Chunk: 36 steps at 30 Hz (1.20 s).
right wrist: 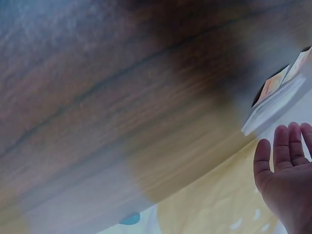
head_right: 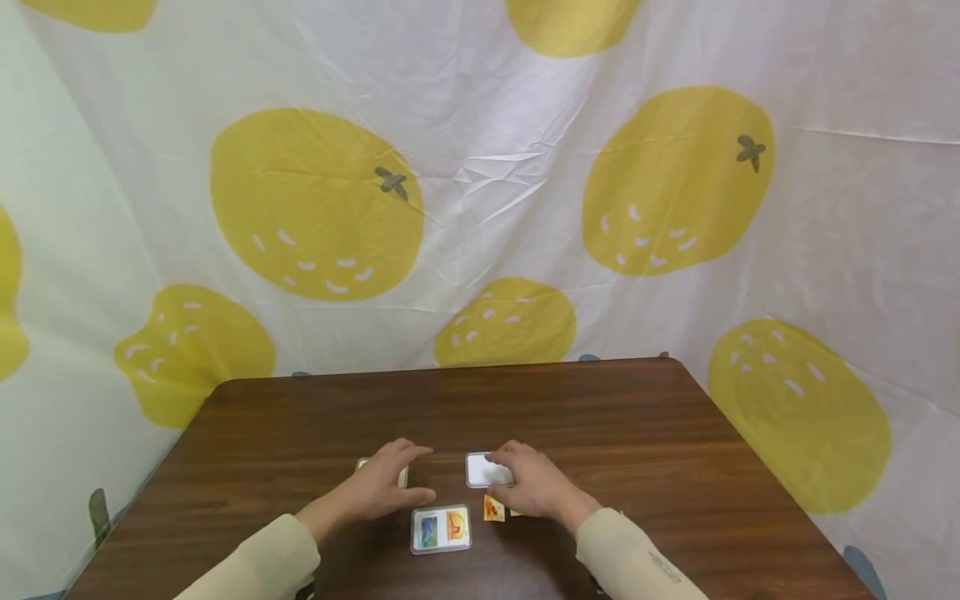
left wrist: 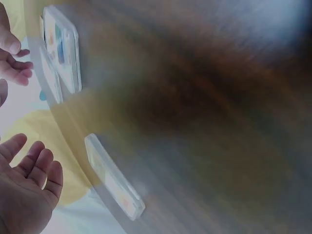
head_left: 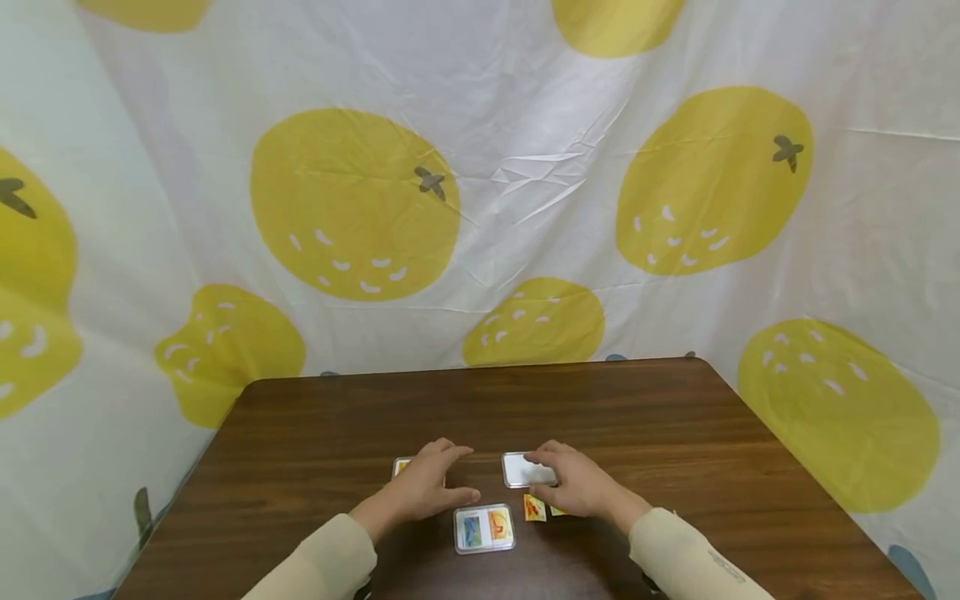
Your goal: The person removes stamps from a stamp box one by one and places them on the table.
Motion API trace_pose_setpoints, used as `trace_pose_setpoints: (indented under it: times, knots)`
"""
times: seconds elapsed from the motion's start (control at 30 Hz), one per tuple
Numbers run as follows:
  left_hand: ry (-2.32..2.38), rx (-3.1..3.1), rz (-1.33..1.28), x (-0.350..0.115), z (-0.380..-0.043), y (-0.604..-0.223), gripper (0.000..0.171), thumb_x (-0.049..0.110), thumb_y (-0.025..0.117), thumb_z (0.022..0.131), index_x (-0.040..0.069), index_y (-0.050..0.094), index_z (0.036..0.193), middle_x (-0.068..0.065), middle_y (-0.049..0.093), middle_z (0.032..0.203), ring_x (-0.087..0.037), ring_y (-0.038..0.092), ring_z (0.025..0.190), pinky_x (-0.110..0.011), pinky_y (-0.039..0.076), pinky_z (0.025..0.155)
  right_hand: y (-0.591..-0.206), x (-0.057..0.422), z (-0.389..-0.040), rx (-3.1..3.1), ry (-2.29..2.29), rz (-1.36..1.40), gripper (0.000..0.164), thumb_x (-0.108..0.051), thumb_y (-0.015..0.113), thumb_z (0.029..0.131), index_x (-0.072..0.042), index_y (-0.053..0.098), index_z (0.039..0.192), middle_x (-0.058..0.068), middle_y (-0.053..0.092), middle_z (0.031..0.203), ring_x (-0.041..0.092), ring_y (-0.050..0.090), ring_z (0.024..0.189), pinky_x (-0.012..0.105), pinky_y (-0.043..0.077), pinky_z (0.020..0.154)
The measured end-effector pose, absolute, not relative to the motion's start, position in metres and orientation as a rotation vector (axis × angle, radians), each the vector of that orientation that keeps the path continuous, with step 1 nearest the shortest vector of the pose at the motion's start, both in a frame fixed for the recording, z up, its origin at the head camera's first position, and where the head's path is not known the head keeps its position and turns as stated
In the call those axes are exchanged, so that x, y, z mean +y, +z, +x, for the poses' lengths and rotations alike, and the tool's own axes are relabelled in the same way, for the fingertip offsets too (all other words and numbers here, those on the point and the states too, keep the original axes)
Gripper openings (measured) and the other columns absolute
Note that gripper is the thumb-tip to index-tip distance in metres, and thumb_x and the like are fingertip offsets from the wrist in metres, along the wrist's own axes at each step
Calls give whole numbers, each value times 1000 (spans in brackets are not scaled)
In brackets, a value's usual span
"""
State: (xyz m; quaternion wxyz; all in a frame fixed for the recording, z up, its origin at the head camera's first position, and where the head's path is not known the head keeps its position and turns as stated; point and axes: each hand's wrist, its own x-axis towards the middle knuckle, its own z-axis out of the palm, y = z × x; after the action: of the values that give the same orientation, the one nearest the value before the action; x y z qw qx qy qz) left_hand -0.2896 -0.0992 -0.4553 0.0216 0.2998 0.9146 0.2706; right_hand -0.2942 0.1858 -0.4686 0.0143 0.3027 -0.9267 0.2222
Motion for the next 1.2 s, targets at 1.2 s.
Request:
trace_pose_setpoints:
  times: [1.2]
  knots:
    - [770, 2810, 983, -124, -252, -495, 76, 56, 77, 79, 4, 59, 131, -13, 54, 129, -34, 51, 121, -53, 42, 98, -475, 157, -259, -2969, 633, 1078, 65, -46, 77, 82, -9, 61, 133, 5, 57, 128, 18, 56, 108, 40, 48, 91]
